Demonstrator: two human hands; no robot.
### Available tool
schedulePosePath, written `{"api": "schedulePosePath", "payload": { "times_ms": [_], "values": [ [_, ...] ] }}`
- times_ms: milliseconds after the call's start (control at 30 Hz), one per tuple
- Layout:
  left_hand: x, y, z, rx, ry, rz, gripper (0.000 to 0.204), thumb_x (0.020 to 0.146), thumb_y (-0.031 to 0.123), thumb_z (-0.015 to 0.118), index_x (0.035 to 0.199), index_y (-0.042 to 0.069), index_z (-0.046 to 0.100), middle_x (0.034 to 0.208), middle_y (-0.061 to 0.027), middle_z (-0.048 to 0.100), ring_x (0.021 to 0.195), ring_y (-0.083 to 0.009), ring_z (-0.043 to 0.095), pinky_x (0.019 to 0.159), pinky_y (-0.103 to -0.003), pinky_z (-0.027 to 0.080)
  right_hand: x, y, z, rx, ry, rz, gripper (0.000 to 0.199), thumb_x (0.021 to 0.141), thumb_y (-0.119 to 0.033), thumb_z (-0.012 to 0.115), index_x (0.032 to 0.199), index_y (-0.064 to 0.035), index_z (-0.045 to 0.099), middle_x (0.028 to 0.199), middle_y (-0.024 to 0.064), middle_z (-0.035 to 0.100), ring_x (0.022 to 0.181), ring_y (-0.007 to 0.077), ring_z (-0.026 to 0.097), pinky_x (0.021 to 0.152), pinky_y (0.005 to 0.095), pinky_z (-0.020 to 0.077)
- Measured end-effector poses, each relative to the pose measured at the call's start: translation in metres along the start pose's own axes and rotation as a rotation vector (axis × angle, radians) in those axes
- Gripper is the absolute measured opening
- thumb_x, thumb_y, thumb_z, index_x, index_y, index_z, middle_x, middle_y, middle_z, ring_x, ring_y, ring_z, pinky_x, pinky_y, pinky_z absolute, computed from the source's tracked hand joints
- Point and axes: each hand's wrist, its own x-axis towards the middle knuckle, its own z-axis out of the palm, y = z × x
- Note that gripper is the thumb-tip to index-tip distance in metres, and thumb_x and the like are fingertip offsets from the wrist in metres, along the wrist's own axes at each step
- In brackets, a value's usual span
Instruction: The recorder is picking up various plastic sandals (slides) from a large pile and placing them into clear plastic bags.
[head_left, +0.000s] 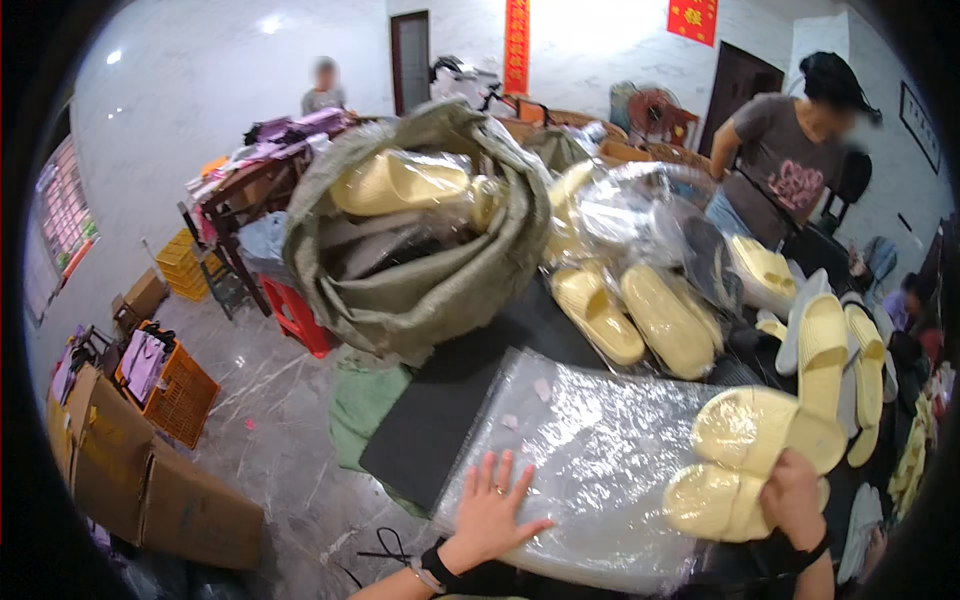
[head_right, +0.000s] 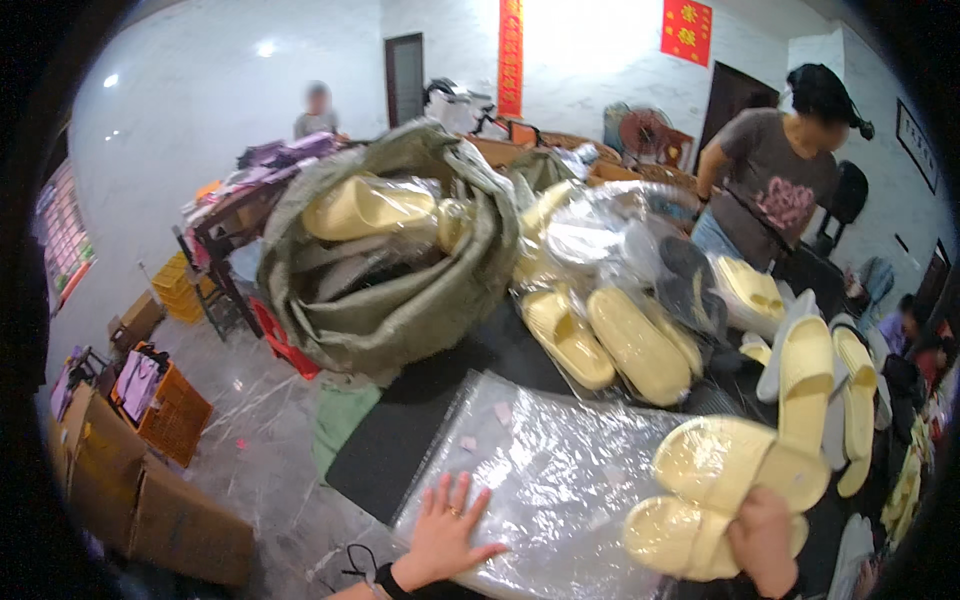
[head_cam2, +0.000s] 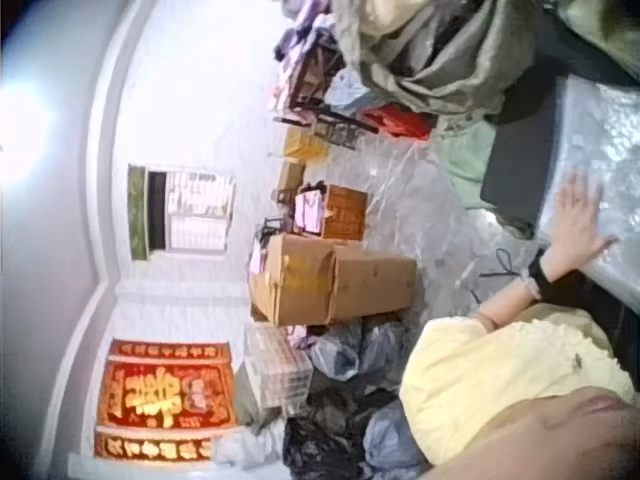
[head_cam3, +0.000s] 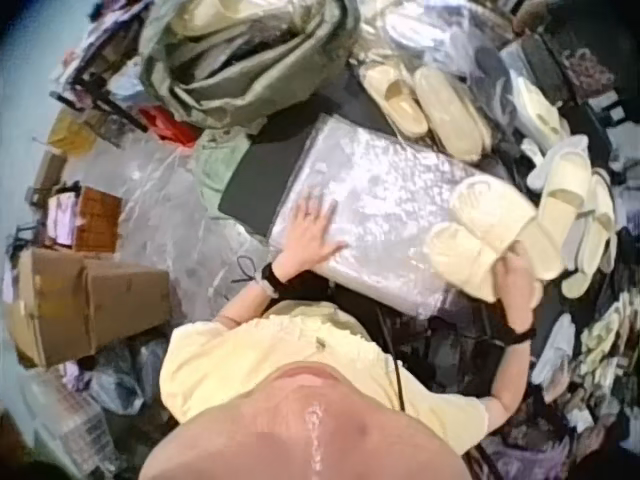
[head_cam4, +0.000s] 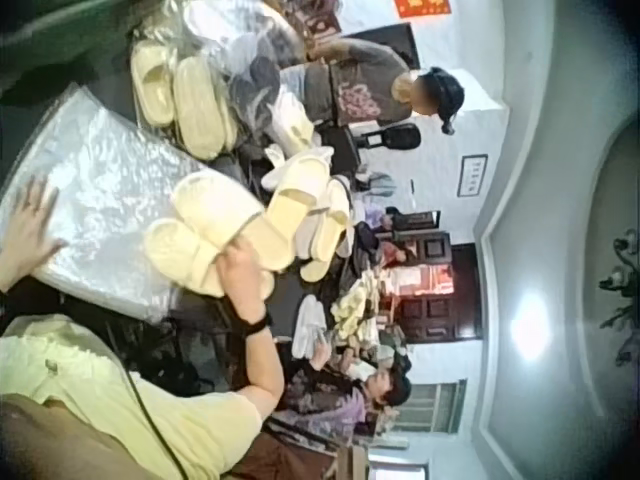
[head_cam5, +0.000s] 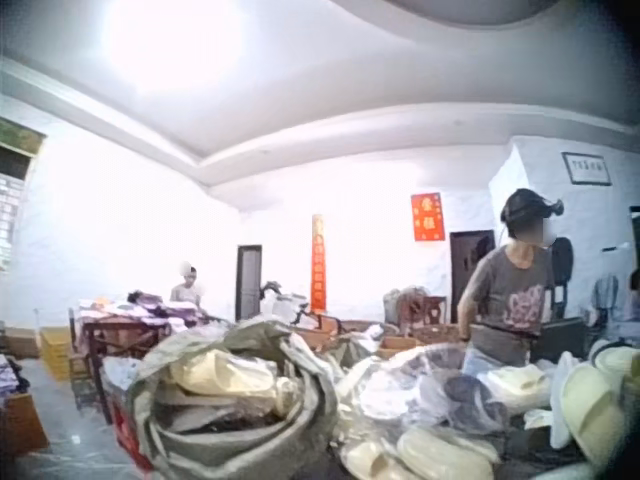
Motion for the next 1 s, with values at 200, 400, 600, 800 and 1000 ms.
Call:
{"api": "schedulePosePath", "payload": {
  "times_ms": [200, 400, 600, 800, 1000],
  "values": [
    [0.015, 0.001, -0.002, 0.001, -0.049, 0.040, 0.087, 0.074, 0.068, 0.057, 0.139, 0.013, 0.041, 0.150, -0.0191, 0.022, 0.138, -0.0450, 0.012, 0.107, -0.061, 0.010, -0.031, 0.020, -0.106, -0.368, 0.295, 0.315, 0.040, 0.075, 0.012, 0.045, 0.114, 0.0066, 0.051, 0.117, 0.0162, 0.049, 0.112, 0.0329, 0.048, 0.097, 0.0317, 0.0353],
    [0.013, 0.001, -0.001, 0.006, -0.047, 0.036, 0.085, 0.075, 0.066, 0.058, 0.137, 0.010, 0.043, 0.147, -0.0225, 0.027, 0.136, -0.0471, 0.017, 0.106, -0.063, 0.011, 0.012, -0.035, -0.094, -0.138, 0.446, 0.157, 0.036, 0.085, -0.002, 0.056, 0.121, 0.0032, 0.053, 0.120, 0.0101, 0.056, 0.112, 0.0240, 0.052, 0.092, 0.0306, 0.0420],
    [-0.008, -0.013, 0.023, -1.000, -0.115, -0.027, 0.078, 0.076, 0.064, 0.058, 0.132, 0.009, 0.049, 0.142, -0.0204, 0.035, 0.133, -0.0477, 0.024, 0.104, -0.063, 0.016, 0.086, -0.148, 0.013, 0.656, -0.047, -0.263, 0.029, 0.068, -0.007, 0.071, 0.096, -0.0043, 0.068, 0.103, 0.0149, 0.062, 0.089, 0.0296, 0.063, 0.074, 0.0348, 0.0517],
    [-0.003, -0.015, 0.028, -0.677, -0.085, 0.006, 0.081, 0.075, 0.066, 0.058, 0.134, 0.010, 0.047, 0.143, -0.0187, 0.036, 0.132, -0.0492, 0.024, 0.104, -0.064, 0.017, 0.069, -0.151, 0.163, 0.737, -0.304, -0.139, 0.022, 0.073, -0.017, 0.066, 0.086, 0.0013, 0.062, 0.091, 0.0180, 0.057, 0.082, 0.0342, 0.059, 0.071, 0.0407, 0.0490],
    [0.007, -0.003, -0.004, -0.029, 0.028, 0.029, 0.082, 0.074, 0.068, 0.056, 0.134, 0.012, 0.048, 0.142, -0.0195, 0.036, 0.133, -0.0474, 0.025, 0.102, -0.065, 0.018, 0.089, -0.068, 0.190, 0.562, -0.154, 0.277, 0.026, 0.074, -0.020, 0.069, 0.073, 0.0052, 0.061, 0.079, 0.0225, 0.058, 0.073, 0.0350, 0.058, 0.067, 0.0412, 0.0456]
  ]
}}
